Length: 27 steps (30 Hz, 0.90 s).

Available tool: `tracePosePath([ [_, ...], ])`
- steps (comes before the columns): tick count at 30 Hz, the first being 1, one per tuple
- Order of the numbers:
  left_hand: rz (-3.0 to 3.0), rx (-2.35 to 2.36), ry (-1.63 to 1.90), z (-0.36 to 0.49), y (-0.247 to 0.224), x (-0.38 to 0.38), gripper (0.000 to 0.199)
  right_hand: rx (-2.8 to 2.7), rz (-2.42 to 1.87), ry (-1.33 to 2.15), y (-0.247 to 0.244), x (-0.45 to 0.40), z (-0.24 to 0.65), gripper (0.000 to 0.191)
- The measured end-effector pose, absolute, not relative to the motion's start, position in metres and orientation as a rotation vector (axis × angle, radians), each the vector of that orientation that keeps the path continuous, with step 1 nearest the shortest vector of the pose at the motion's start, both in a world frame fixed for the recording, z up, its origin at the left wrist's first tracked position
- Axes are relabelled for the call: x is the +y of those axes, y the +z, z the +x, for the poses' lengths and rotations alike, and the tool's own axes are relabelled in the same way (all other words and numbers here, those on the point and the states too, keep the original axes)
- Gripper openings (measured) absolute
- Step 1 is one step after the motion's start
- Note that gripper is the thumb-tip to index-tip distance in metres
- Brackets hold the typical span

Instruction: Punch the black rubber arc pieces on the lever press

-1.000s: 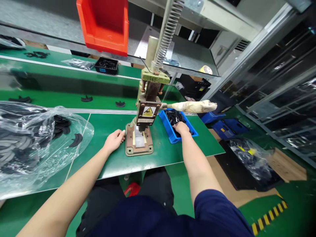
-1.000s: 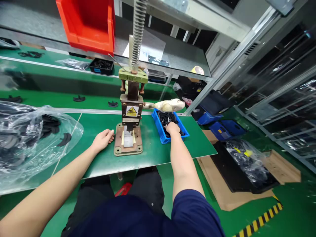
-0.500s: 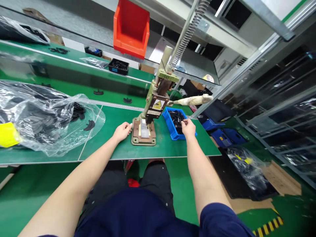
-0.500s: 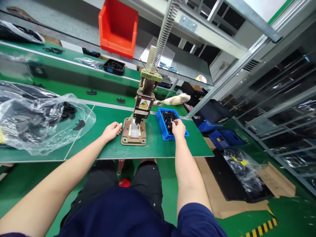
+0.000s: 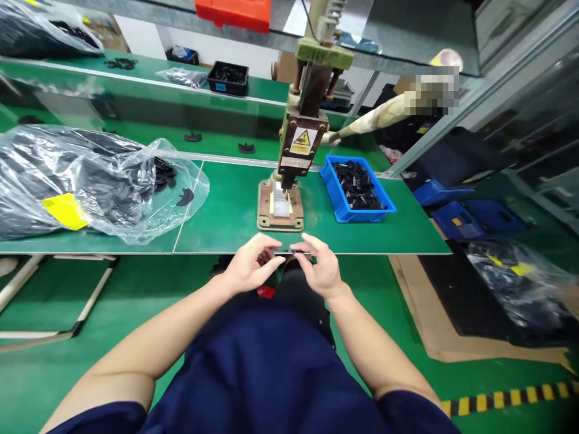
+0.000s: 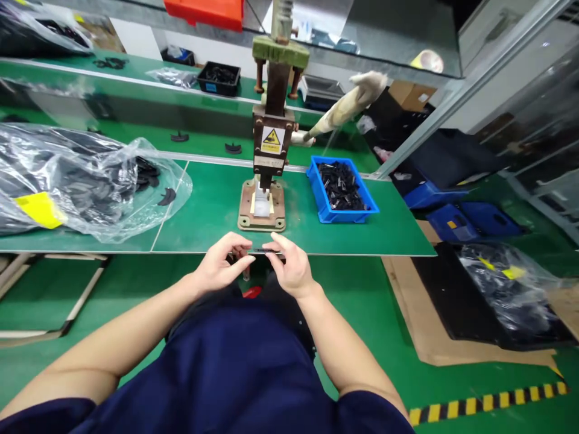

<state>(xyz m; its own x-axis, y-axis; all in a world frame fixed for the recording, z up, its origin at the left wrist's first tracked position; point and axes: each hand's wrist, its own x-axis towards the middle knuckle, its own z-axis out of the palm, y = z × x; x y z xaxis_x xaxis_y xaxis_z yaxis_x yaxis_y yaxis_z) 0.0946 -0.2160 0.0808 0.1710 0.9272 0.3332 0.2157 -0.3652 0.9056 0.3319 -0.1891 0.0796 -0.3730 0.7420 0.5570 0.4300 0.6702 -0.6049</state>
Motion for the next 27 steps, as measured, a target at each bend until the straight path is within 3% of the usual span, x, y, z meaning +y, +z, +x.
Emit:
tracePosePath([
  [9,1.852,1.100,1.158,0.101,0.082,-0.201,0.027,-2.050,-0.797,0.497,0.061,-0.173,0.331,0.069],
  [14,1.635,1.099,1.034,0.110,0.080,-0.190,0.019,-2.099,-0.775,0.424,0.054,-0.162,0.338,0.071],
  [21,1.088,0.909,0.838,0.117,0.071,-0.170,0.035,-2.192,-0.704,0.374,0.061,-0.149,0.337,0.067],
  [27,1.149,1.014,1.066,0.095,0.073,-0.132,0.049,-2.047,-0.840,0.247,0.110,-0.118,0.357,0.061],
])
